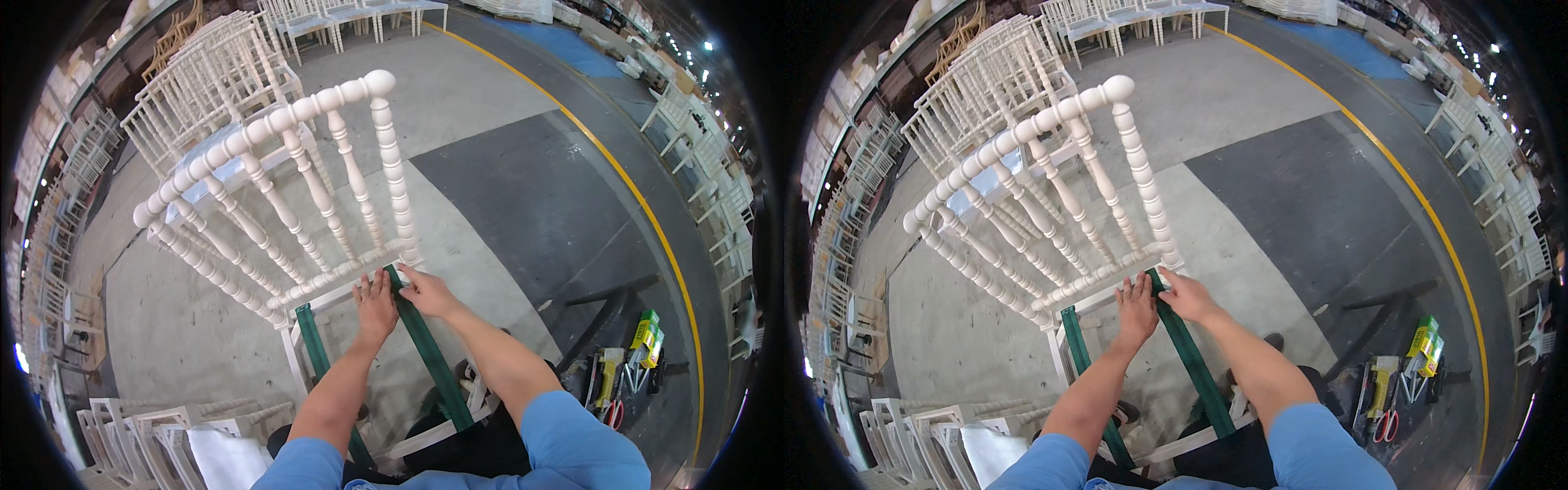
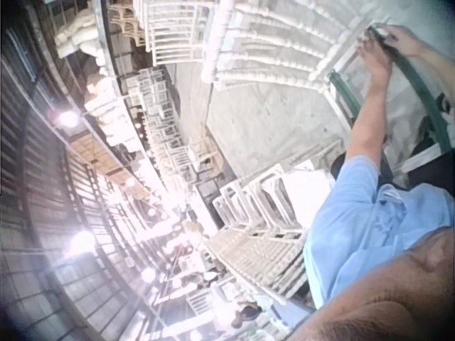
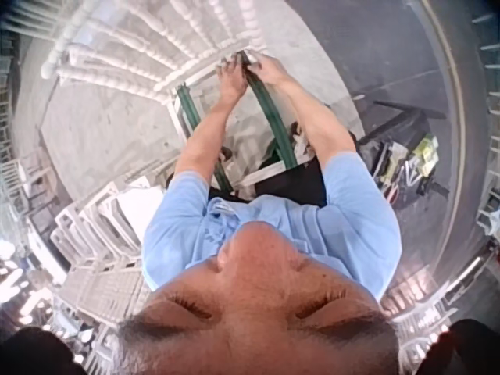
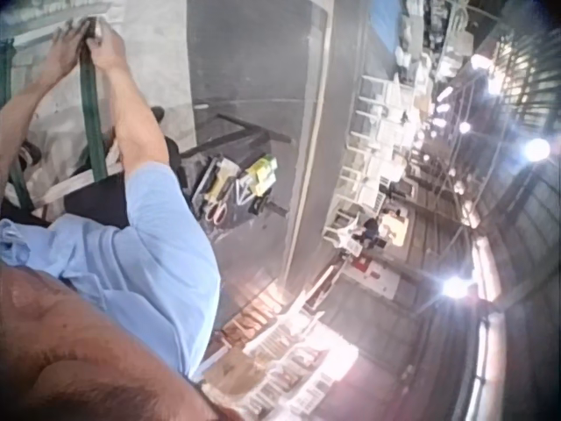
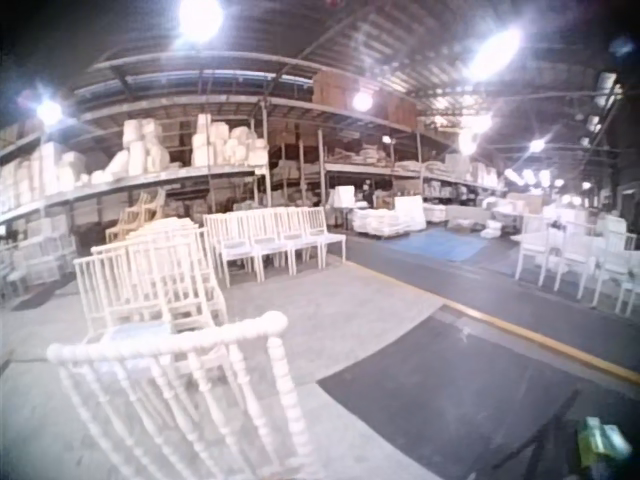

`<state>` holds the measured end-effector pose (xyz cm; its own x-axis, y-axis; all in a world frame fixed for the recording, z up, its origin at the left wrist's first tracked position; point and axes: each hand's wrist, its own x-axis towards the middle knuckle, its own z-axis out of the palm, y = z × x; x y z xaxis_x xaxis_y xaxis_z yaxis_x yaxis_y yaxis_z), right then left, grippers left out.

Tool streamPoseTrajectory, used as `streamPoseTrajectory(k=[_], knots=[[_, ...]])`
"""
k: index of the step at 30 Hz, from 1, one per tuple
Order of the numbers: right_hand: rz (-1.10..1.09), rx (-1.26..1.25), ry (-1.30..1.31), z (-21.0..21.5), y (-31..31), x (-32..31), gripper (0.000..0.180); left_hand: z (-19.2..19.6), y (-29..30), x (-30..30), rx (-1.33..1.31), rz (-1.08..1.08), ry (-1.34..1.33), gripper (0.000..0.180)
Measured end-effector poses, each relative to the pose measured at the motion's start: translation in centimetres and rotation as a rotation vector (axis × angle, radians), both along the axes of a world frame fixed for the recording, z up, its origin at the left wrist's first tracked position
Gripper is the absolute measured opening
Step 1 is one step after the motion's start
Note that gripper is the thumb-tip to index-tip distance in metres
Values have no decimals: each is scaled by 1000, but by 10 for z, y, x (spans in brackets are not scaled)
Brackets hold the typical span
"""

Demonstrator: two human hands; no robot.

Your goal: The person staples green webbing onto the seat frame of a white wooden chair. They then place a white fabric cover over the webbing and secure it with a staple gun. The person moves the finished chair to a stack and begins working on a second chair.

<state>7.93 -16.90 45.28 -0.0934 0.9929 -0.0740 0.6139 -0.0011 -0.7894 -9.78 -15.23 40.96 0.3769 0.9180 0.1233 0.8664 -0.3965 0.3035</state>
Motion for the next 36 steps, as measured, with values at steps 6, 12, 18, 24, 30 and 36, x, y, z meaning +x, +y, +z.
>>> streamPoseTrajectory(k=[6, 12, 18, 24, 30, 36], knots=[[-604, 34, 247, 14, -175, 129, 31, -4, -2, -26, -126, 81, 115, 71], [-1160, -220, -730, 43, -404, 253, 40, 8, 0, -7, -161, 8, 64, 72], [-1178, -342, -555, 33, -414, 265, 44, 28, 5, -20, -315, 8, 127, 71], [-1220, -425, -171, 40, -412, 289, 32, 37, 7, -21, -384, -5, 114, 69], [-1031, -176, 163, 92, -395, 279, 58, 23, 3, -16, -350, -37, 9, 67], [-707, -341, 561, 190, -252, 176, 55, 18, 6, -34, -388, 38, -39, 60]])
